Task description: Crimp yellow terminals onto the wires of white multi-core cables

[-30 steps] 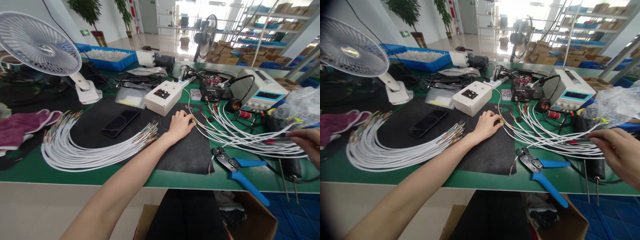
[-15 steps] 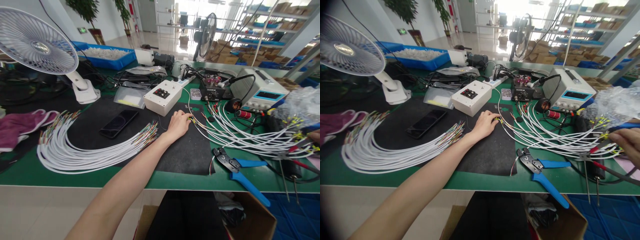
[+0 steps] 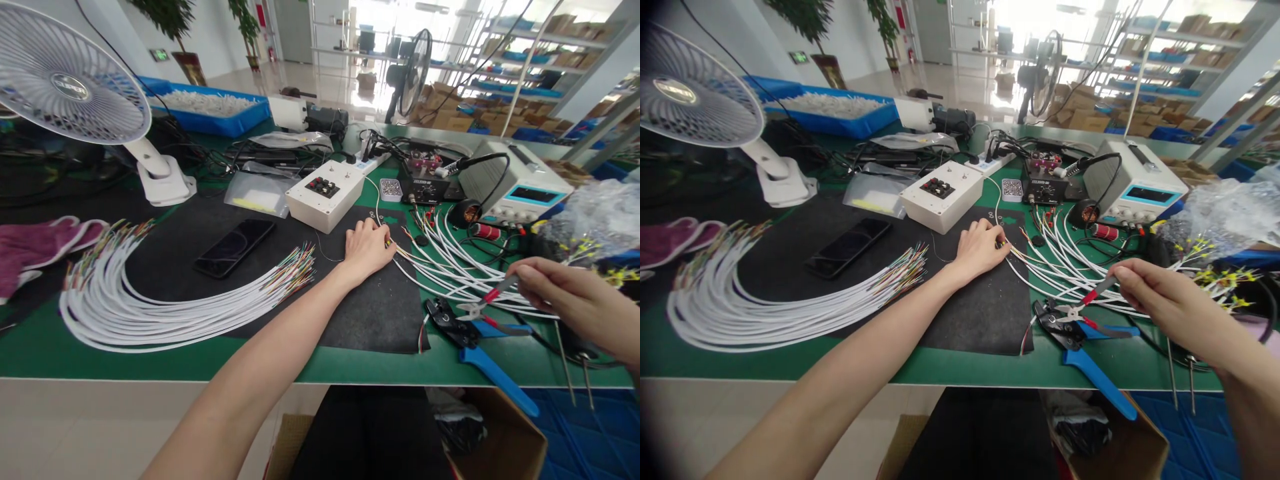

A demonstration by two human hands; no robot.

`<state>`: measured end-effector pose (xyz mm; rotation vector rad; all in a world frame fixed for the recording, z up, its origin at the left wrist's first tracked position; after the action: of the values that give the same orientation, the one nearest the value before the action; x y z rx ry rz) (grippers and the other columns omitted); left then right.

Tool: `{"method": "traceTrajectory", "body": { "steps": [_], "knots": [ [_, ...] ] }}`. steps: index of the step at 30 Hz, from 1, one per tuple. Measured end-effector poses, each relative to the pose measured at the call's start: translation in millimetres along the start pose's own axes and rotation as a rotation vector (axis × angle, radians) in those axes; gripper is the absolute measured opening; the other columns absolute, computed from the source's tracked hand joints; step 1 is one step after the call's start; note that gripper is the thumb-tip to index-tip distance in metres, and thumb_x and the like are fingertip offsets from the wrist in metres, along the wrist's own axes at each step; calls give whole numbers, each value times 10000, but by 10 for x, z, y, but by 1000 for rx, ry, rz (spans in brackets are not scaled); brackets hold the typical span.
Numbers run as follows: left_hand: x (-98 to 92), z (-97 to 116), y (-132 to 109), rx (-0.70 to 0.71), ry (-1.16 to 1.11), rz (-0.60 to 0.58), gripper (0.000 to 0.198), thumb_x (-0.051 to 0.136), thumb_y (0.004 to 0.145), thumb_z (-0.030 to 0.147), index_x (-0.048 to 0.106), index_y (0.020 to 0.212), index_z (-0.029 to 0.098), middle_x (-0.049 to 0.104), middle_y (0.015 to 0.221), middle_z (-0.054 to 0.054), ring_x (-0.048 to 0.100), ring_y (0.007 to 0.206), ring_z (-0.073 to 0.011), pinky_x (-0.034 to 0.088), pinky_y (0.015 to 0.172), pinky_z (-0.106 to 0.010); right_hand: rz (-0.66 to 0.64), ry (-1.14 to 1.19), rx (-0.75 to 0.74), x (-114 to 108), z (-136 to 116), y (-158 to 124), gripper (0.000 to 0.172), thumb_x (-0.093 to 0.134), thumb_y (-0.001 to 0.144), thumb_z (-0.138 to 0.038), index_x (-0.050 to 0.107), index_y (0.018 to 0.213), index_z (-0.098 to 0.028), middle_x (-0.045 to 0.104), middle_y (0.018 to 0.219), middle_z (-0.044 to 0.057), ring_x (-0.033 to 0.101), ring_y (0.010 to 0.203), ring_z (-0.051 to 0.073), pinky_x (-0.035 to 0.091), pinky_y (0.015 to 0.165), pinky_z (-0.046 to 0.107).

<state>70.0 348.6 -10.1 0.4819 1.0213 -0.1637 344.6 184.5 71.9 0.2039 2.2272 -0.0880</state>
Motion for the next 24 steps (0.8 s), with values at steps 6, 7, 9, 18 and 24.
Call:
{"method": "traceTrajectory", "body": {
  "steps": [6, 7, 9, 18, 24],
  "knots": [
    [-79, -181, 25, -4, -29, 17, 167, 535, 1030, 270, 688, 1062, 211, 621, 1109, -108, 588, 1065, -268, 493, 929, -394, -274, 196, -18, 642, -282, 75, 494, 478, 1027, -679, 583, 872, -221, 480, 738, -17, 428, 668, 146, 377, 608, 286],
    [-92, -198, 25, -5, -35, 24, 198, 501, 1044, 254, 682, 1105, 203, 621, 1118, -112, 592, 1063, -261, 495, 934, -388, -288, 201, -33, 734, -331, 95, 500, 465, 1031, -680, 566, 858, -221, 475, 729, -21, 422, 664, 146, 372, 609, 286],
    [-101, -196, 19, 12, -45, 29, 223, 504, 1056, 293, 678, 1169, 213, 622, 1138, -105, 597, 1068, -252, 501, 943, -376, -314, 204, -61, 918, -420, 130, 509, 449, 1035, -683, 544, 839, -223, 473, 710, -30, 423, 653, 145, 368, 604, 284],
    [-113, -243, 11, 37, -26, 65, 197, 535, 1042, 275, 717, 1094, 219, 621, 1117, -104, 595, 1087, -267, 508, 938, -388, -299, 168, -135, 1463, -833, 212, 484, 414, 1079, -586, 518, 767, -229, 525, 644, -34, 483, 607, 144, 368, 600, 289],
    [-178, -361, 63, 108, -53, 43, 236, 674, 989, 362, 706, 1185, 236, 645, 1141, -88, 639, 1083, -264, 528, 929, -366, -257, 133, -128, 1724, -975, 283, 476, 370, 1111, -495, 498, 736, -232, 548, 567, -41, 540, 548, 139, 410, 587, 289]
  ]
}}
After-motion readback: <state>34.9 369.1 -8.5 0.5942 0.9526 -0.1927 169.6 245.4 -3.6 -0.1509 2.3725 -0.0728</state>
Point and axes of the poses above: each hand's wrist, its own y-axis towards the middle knuckle, its own x-axis out of the palm, z = x × y, the point moved 8 cm from there along y, towards the middle knuckle
